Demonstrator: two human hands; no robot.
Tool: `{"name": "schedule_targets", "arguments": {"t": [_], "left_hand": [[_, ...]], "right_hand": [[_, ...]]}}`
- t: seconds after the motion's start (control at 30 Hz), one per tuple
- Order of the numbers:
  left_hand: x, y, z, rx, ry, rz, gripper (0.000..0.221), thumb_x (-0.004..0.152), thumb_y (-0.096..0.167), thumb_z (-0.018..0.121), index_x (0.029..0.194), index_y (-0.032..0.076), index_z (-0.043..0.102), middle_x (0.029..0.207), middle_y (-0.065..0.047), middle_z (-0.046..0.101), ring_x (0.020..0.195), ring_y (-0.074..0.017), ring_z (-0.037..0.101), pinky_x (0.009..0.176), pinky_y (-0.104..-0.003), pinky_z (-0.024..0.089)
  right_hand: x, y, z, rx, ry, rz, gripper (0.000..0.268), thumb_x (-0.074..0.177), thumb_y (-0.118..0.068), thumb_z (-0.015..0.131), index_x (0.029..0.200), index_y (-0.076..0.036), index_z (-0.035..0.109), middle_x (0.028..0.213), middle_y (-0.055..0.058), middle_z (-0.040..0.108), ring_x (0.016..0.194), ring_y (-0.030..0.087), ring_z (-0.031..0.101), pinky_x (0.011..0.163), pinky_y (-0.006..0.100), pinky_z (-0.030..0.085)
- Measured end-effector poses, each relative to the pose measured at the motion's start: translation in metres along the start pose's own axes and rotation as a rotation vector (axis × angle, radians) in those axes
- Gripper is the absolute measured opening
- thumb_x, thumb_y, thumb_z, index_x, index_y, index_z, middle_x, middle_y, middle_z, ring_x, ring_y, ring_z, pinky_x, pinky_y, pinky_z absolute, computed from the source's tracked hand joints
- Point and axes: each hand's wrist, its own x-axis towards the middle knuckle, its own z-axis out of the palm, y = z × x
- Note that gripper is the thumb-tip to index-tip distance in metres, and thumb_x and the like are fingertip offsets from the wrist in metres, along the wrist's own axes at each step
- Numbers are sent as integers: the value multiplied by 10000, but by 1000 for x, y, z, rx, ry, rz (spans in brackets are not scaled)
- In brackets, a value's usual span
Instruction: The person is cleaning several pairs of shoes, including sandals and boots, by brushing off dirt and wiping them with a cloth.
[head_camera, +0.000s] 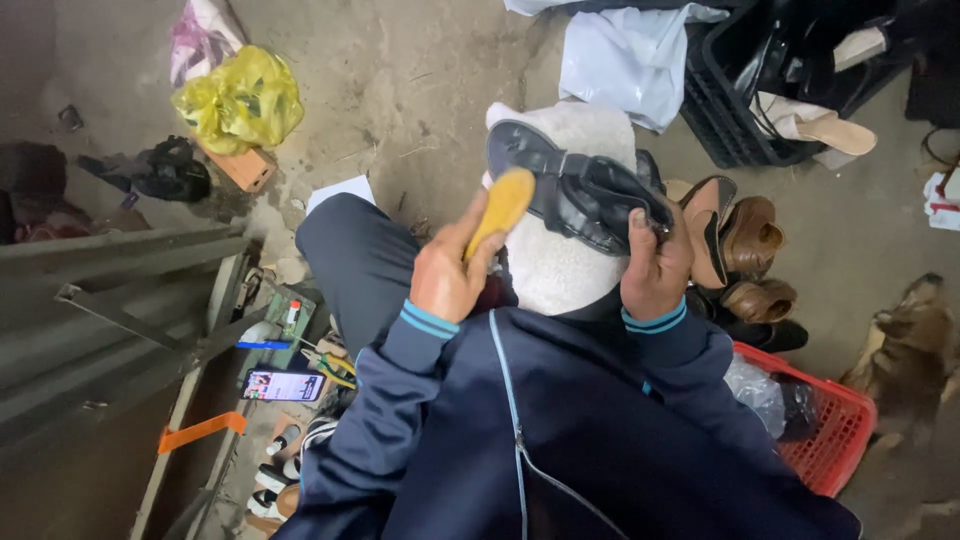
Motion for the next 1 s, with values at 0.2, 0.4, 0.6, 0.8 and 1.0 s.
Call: {"name": "schedule_targets", "arguments": {"t": [0.2, 0.4, 0.6, 0.8, 1.0], "left_hand": [[-3, 1, -2, 84, 81, 166, 492, 968, 345, 699, 1417, 159, 626, 843, -181, 689, 842, -386, 711, 760, -471, 585], [-23, 43, -22, 0, 6, 120, 533, 924, 343, 762, 1418, 185, 637, 860, -104, 691, 805, -326, 722, 707, -407, 597], [-23, 57, 16, 255, 80, 244, 521, 983, 448, 685, 1469, 287, 589, 777, -8, 550, 585, -280, 643, 516, -399, 556], [-21, 53, 17, 144, -101, 223, 460, 948, 485, 670, 1366, 294, 674, 717, -43, 585, 579, -378, 666, 513, -488, 560], [-24, 53, 23, 112, -109, 232, 522, 932, 480, 707, 1422, 320, 625, 734, 2, 576, 608, -333, 672, 520, -436, 570]], "right_hand": [[7, -17, -1, 31, 23, 29, 316, 1126, -243, 503, 1166, 18, 678, 1057, 249, 703, 1088, 427, 669, 922, 524, 589], [9, -19, 3, 31, 76, 6, 340, 1136, -271, 480, 1195, 12, 659, 1105, 265, 687, 1130, 443, 640, 988, 560, 561], [-3, -13, 12, -59, 61, -47, 330, 1118, -231, 510, 1211, 48, 660, 1190, 312, 668, 1128, 492, 619, 972, 593, 539], [-16, 21, 15, -8, 102, 81, 366, 1130, -264, 468, 1355, -1, 589, 1277, 287, 612, 1259, 518, 523, 1086, 621, 440], [-12, 12, 10, -3, 100, 118, 365, 1131, -283, 461, 1358, -24, 583, 1309, 265, 611, 1332, 472, 504, 1136, 601, 399]]}}
